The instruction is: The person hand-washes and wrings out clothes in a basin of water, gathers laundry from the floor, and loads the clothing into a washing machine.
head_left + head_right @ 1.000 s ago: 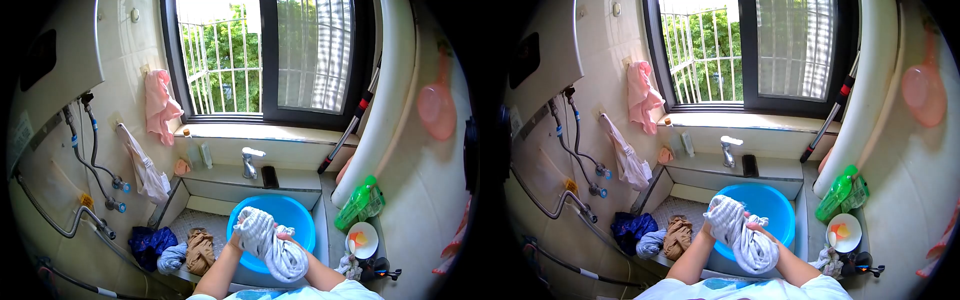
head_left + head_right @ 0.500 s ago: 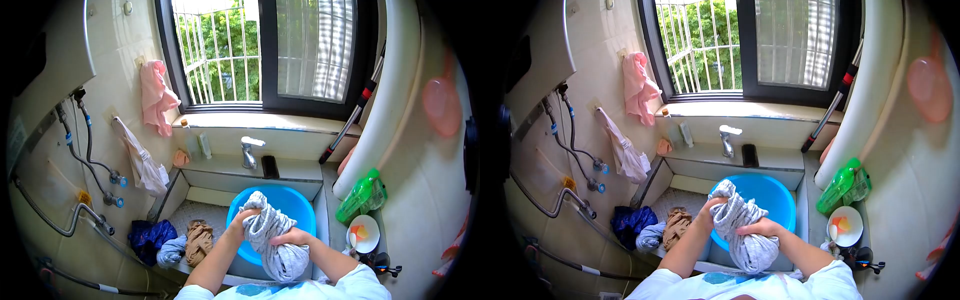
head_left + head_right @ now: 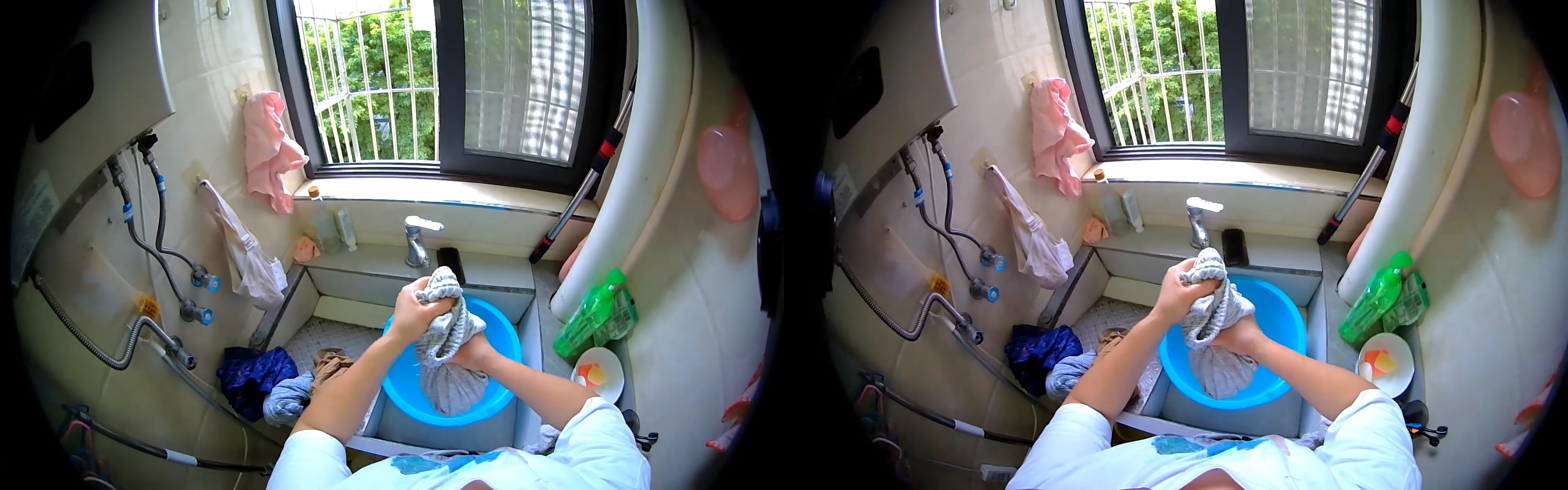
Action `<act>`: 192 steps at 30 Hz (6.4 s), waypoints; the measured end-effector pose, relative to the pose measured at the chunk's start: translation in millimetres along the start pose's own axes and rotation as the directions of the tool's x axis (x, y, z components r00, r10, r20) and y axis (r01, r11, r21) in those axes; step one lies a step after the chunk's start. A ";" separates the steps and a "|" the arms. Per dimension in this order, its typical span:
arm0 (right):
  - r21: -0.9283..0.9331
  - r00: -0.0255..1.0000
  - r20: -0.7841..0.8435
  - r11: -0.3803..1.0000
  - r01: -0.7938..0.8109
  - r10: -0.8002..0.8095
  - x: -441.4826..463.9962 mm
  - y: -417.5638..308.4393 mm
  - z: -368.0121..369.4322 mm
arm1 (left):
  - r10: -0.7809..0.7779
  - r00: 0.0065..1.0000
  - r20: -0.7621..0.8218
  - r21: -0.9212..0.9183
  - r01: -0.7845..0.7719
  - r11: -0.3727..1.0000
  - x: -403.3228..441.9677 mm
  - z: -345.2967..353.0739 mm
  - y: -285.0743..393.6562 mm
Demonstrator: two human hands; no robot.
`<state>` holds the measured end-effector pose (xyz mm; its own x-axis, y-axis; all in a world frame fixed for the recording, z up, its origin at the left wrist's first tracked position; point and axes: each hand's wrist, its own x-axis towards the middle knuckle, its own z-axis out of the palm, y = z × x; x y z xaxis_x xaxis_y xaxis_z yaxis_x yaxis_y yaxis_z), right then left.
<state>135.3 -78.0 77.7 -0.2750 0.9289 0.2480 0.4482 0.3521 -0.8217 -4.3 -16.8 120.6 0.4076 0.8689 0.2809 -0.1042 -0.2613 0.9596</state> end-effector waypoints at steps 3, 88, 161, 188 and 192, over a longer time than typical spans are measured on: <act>-0.064 0.996 -0.077 0.997 0.046 -0.051 -2.5 5.8 5.1 | 0.038 0.997 -0.067 0.064 -0.034 0.997 -0.7 6.4 -12.4; 0.502 0.972 0.226 0.849 -0.167 0.057 -95.1 -8.3 2.2 | -0.261 0.942 -0.210 -0.339 0.180 0.923 -210.3 44.7 -27.5; -0.121 0.672 0.693 0.878 0.464 -0.260 96.8 -46.2 209.0 | -0.414 0.901 -0.128 0.235 0.433 0.870 -288.5 -180.6 75.6; 0.054 0.927 0.120 0.935 0.350 -0.354 46.1 -20.9 232.2 | 0.401 0.849 -0.345 0.934 0.266 0.240 -255.4 -158.2 -56.4; 0.122 0.980 0.067 0.976 0.178 -0.187 3.3 4.9 190.1 | 0.266 0.888 -0.375 0.913 0.306 0.269 -249.6 -153.3 -35.2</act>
<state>-25.1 -95.0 -23.1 -0.4108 0.8366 0.3624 0.2848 0.4953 -0.8207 -241.5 -160.0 19.1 -0.0063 0.8600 0.5103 0.9253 -0.1884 0.3290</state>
